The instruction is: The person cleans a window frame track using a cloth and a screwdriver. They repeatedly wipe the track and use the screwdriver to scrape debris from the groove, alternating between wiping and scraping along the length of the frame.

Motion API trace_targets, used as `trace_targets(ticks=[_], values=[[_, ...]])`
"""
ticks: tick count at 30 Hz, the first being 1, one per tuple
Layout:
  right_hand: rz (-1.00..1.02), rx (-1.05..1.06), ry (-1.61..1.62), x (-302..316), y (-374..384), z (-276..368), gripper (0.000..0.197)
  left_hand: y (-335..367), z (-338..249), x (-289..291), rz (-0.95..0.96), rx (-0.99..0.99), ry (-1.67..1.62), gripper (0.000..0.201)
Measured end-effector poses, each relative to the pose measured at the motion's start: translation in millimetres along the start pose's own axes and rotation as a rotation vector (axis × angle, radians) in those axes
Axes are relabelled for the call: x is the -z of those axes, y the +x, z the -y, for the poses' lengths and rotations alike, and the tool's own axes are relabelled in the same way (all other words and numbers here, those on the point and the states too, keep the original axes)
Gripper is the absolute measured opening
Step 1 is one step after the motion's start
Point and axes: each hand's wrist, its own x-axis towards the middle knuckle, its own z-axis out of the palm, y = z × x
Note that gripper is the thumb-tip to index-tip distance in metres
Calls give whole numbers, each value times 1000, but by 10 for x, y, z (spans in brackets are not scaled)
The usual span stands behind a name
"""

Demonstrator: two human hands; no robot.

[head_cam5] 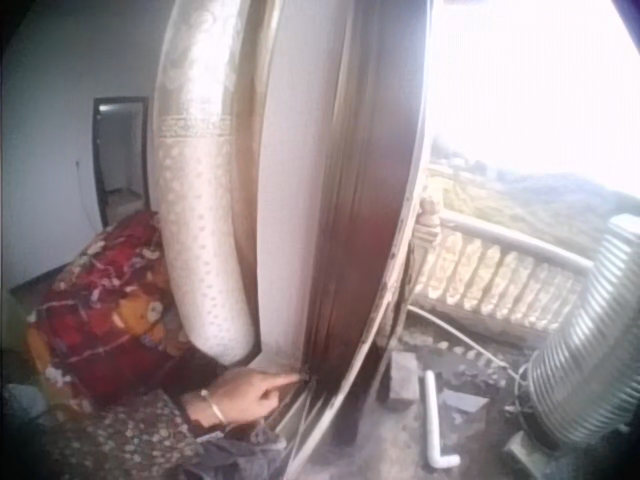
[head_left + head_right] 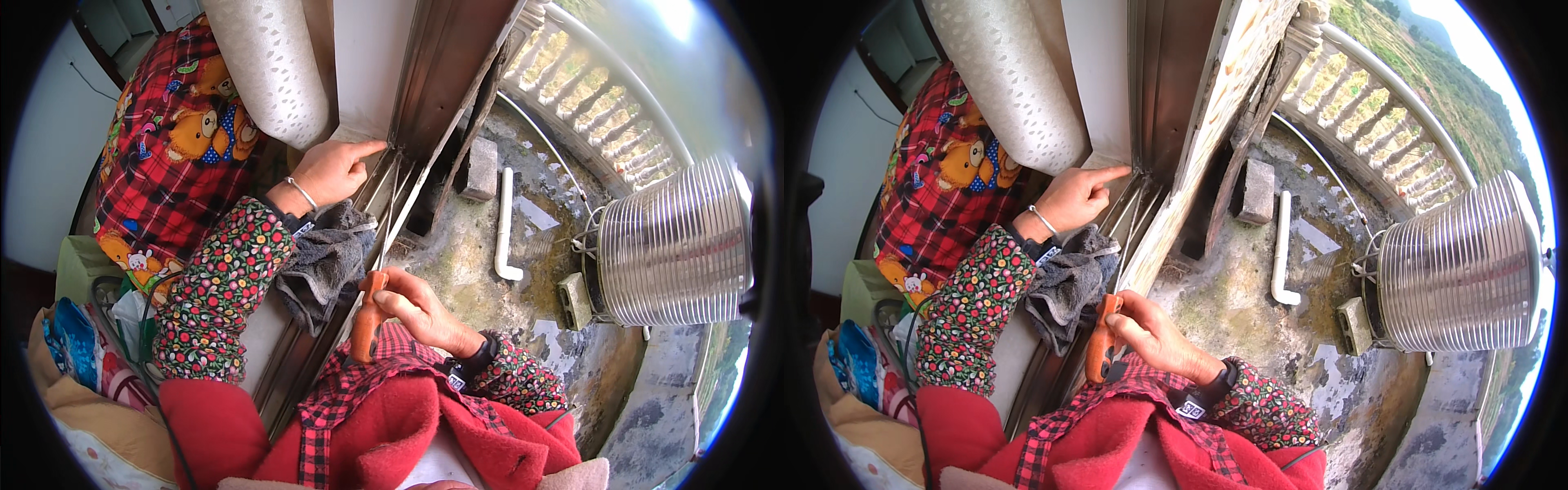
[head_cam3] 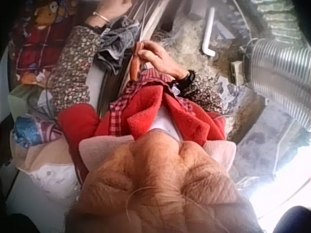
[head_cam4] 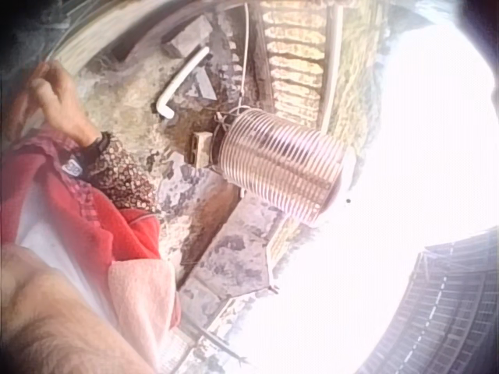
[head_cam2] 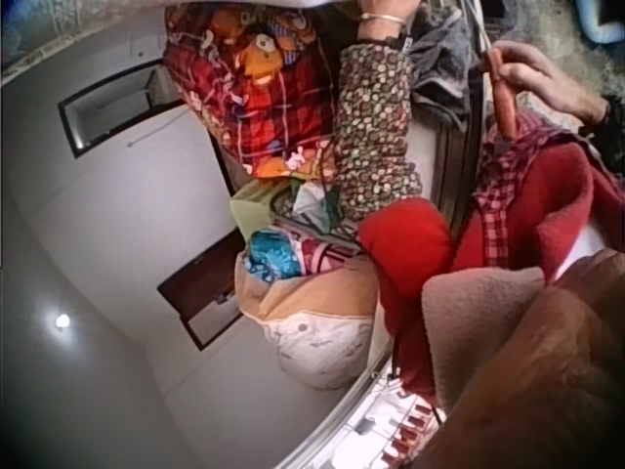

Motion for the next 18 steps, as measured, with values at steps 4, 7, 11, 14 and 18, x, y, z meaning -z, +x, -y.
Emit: trace_targets(ticks=[4,7,11,14,18], values=[[-24,13,-5,81,-107,-28,32,-162,-246,136,37,-39,4,46],[-26,12,14,195,-263,-47,31,-558,-441,364,274,-171,34,55],[31,-26,31,304,-405,-121,32,-954,-597,335,206,-162,55,40],[45,5,39,348,-475,-160,32,-943,-602,340,95,-90,-99,22],[16,33,50,414,-588,-137,33,-572,-645,373,-304,-170,-106,19]])
